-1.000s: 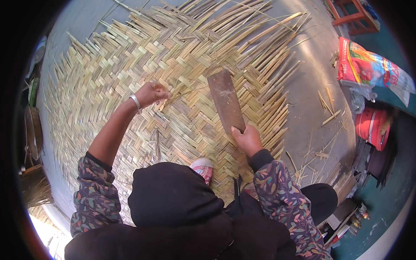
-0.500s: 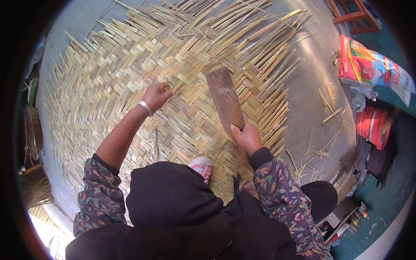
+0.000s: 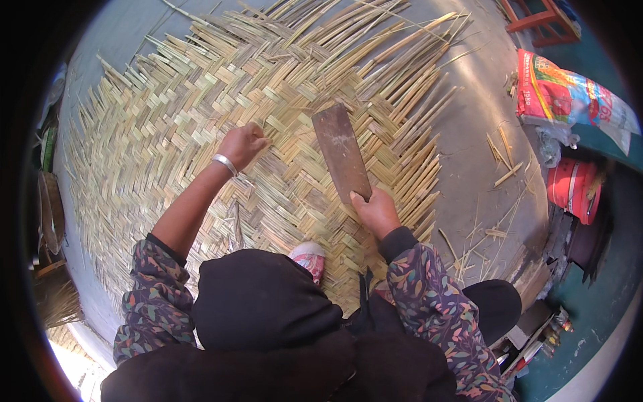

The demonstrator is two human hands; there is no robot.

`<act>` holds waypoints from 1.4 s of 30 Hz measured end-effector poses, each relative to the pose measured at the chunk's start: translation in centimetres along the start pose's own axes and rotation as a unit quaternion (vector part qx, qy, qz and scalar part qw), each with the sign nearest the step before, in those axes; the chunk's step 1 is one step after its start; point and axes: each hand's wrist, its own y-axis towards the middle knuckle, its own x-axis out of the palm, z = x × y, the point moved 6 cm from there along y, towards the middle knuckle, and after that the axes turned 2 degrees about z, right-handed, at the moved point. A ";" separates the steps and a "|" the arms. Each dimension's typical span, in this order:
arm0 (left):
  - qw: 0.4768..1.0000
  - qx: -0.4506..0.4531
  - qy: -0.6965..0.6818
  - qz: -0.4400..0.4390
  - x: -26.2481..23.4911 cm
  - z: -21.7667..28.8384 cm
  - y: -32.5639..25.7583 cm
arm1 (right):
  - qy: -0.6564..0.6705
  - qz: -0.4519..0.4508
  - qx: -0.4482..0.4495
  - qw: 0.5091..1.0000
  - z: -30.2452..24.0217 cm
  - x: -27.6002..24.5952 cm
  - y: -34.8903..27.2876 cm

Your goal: The person sits on the floor and weaves a mat using dried palm leaves. They use a wooden block to press and tighten the weave, repeatedly adjusting the leaves and striking the mat to secure the pattern.

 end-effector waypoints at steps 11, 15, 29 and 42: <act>0.997 0.050 -0.038 0.040 0.2 -1.2 -2.4 | -0.010 0.003 -0.008 1.000 -0.8 0.2 -0.4; 0.997 0.067 -0.002 0.045 0.7 -1.3 -2.7 | -0.072 0.036 -0.053 0.995 -2.5 0.0 -1.2; 0.998 0.035 -0.047 0.027 0.7 -2.0 -3.1 | -0.239 -0.011 -0.159 0.958 -11.1 3.3 -1.0; 0.983 -0.070 -0.167 -0.028 0.8 -5.1 -1.7 | -0.324 0.067 -0.205 0.921 -9.7 -6.7 1.3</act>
